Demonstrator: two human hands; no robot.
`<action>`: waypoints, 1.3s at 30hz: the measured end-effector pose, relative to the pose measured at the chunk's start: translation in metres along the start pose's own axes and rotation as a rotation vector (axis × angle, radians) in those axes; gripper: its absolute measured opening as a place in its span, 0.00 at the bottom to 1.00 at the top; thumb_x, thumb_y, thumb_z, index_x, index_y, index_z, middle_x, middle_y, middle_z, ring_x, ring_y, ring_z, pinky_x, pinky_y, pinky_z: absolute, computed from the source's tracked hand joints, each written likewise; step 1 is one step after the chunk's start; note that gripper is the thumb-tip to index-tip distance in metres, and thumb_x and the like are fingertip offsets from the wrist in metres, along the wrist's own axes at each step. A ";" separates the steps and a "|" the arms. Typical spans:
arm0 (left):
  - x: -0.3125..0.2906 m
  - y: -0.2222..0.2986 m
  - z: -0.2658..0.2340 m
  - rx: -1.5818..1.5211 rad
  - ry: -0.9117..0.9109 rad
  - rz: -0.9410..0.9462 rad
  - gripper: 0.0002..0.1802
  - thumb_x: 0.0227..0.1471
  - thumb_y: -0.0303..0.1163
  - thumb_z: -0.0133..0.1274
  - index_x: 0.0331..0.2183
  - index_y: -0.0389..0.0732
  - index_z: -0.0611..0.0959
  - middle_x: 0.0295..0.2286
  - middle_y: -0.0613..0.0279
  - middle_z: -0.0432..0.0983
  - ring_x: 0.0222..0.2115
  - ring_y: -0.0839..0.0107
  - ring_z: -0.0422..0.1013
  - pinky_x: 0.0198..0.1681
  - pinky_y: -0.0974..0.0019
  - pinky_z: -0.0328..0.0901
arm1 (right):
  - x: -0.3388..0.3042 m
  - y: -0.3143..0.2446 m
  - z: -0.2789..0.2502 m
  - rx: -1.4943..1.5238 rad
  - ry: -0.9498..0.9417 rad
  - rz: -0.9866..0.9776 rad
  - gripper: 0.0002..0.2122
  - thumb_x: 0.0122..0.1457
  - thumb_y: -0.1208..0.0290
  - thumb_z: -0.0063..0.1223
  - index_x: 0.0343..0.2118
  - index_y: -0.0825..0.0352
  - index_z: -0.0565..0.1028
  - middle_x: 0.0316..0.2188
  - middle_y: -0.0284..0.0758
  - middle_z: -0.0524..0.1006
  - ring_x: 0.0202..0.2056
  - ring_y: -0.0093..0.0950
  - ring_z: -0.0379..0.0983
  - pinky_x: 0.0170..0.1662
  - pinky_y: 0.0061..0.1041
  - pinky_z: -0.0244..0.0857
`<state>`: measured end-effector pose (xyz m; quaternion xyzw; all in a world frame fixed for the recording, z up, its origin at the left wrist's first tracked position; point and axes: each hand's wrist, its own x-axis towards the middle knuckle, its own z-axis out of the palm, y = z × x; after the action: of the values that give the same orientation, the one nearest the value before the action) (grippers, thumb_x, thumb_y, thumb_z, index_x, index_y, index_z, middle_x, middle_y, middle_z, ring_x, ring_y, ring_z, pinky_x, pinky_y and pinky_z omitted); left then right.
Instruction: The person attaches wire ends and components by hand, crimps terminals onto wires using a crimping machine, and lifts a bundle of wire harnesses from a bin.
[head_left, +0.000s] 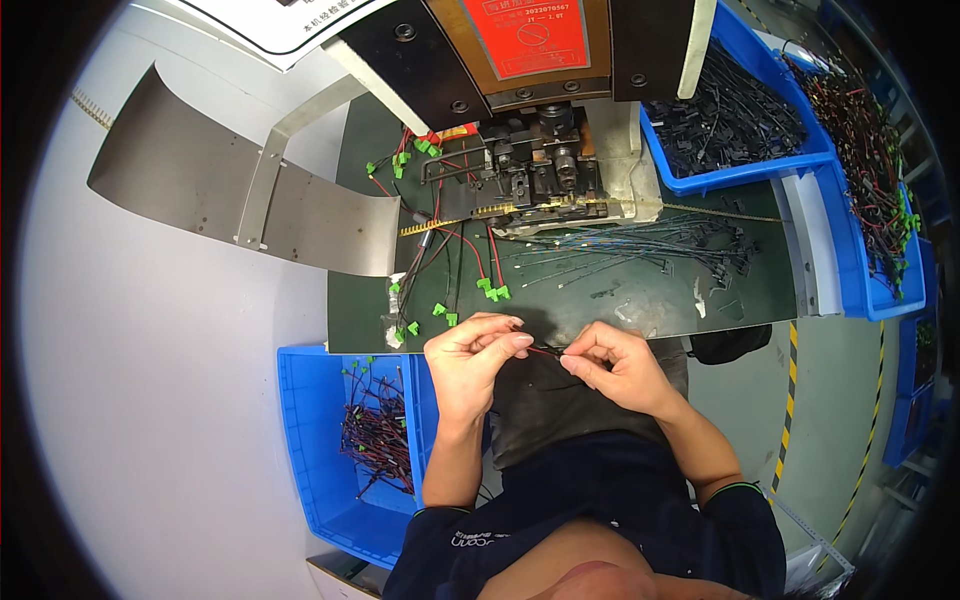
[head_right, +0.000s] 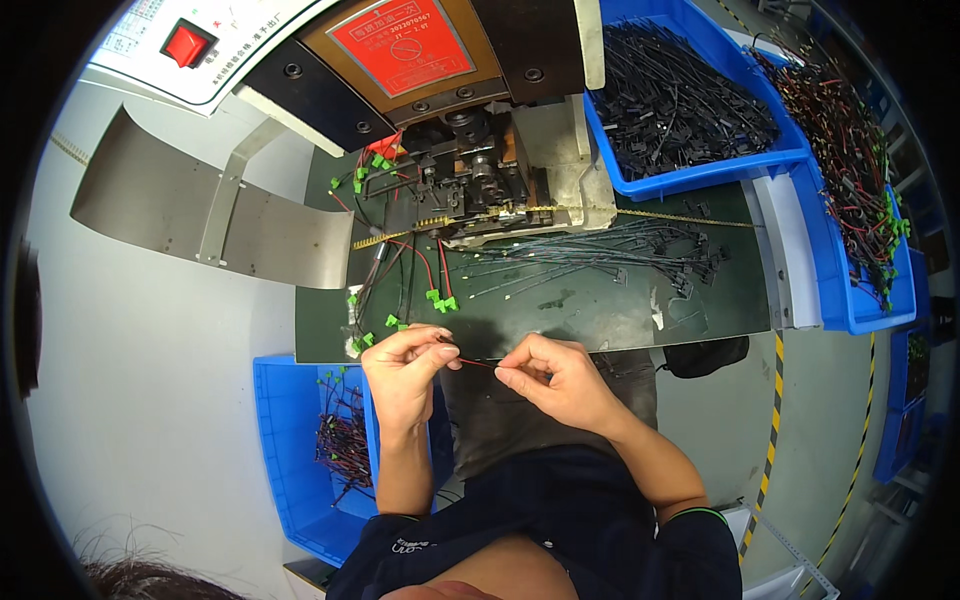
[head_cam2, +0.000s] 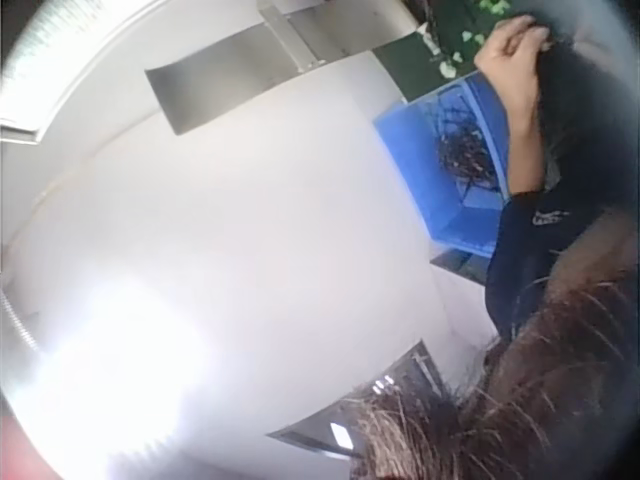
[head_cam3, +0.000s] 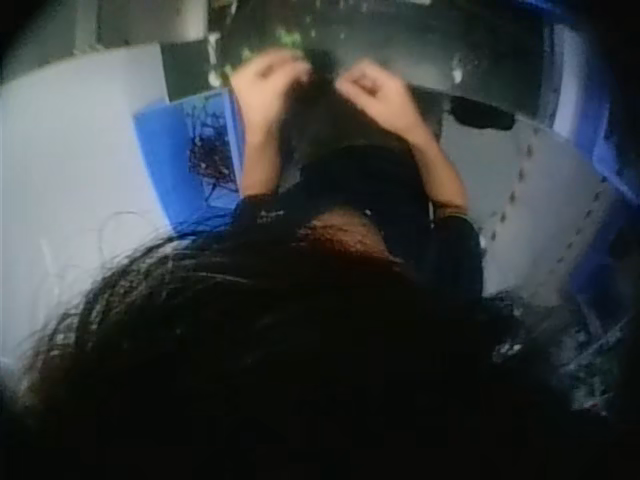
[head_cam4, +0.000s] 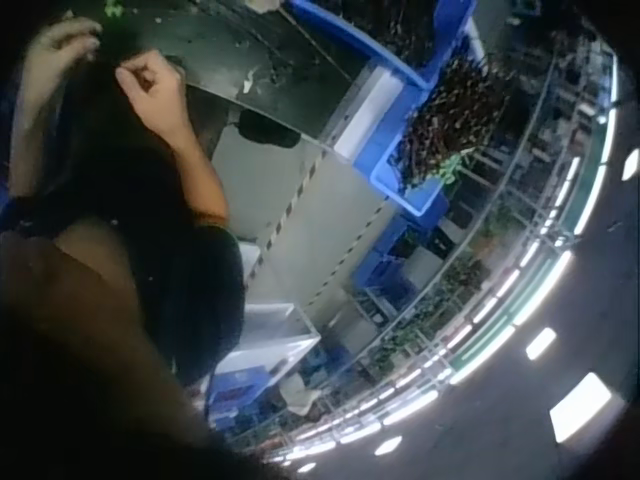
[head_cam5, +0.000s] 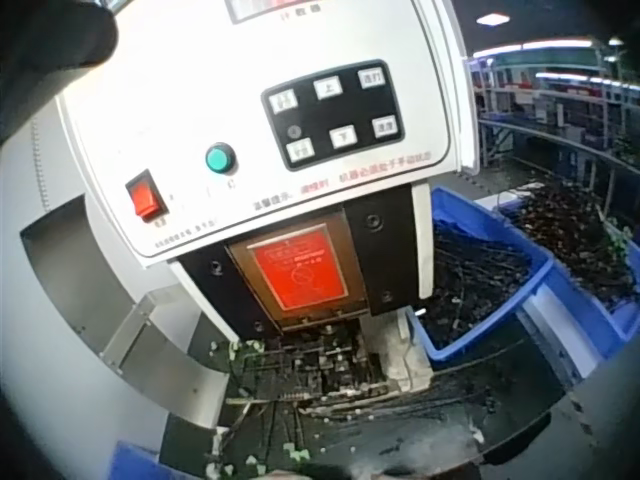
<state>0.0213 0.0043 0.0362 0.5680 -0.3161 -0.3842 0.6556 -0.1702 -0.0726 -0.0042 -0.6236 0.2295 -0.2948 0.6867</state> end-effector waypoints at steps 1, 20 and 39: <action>0.000 -0.001 0.000 -0.010 -0.004 -0.001 0.10 0.43 0.09 0.61 0.32 0.26 0.83 0.29 0.48 0.80 0.24 0.67 0.77 0.30 0.69 0.74 | 0.000 0.000 0.000 0.001 -0.004 0.001 0.04 0.61 0.77 0.59 0.33 0.70 0.75 0.19 0.25 0.73 0.21 0.11 0.64 0.24 0.16 0.56; -0.005 -0.021 0.016 0.017 -0.059 0.157 0.07 0.45 0.11 0.63 0.27 0.31 0.83 0.29 0.56 0.77 0.27 0.74 0.75 0.31 0.73 0.71 | 0.018 0.002 0.007 0.094 0.043 -0.032 0.03 0.61 0.78 0.58 0.36 0.71 0.77 0.29 0.30 0.77 0.27 0.14 0.70 0.29 0.16 0.63; -0.003 -0.031 0.021 -0.229 -0.103 0.058 0.04 0.51 0.16 0.60 0.28 0.32 0.80 0.28 0.56 0.74 0.27 0.70 0.73 0.32 0.68 0.72 | 0.025 -0.008 0.007 0.224 0.032 -0.015 0.04 0.65 0.77 0.54 0.39 0.71 0.74 0.30 0.31 0.78 0.26 0.13 0.70 0.28 0.15 0.64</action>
<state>-0.0027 -0.0051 0.0091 0.4594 -0.3196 -0.4273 0.7101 -0.1486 -0.0849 0.0063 -0.5397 0.2014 -0.3338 0.7461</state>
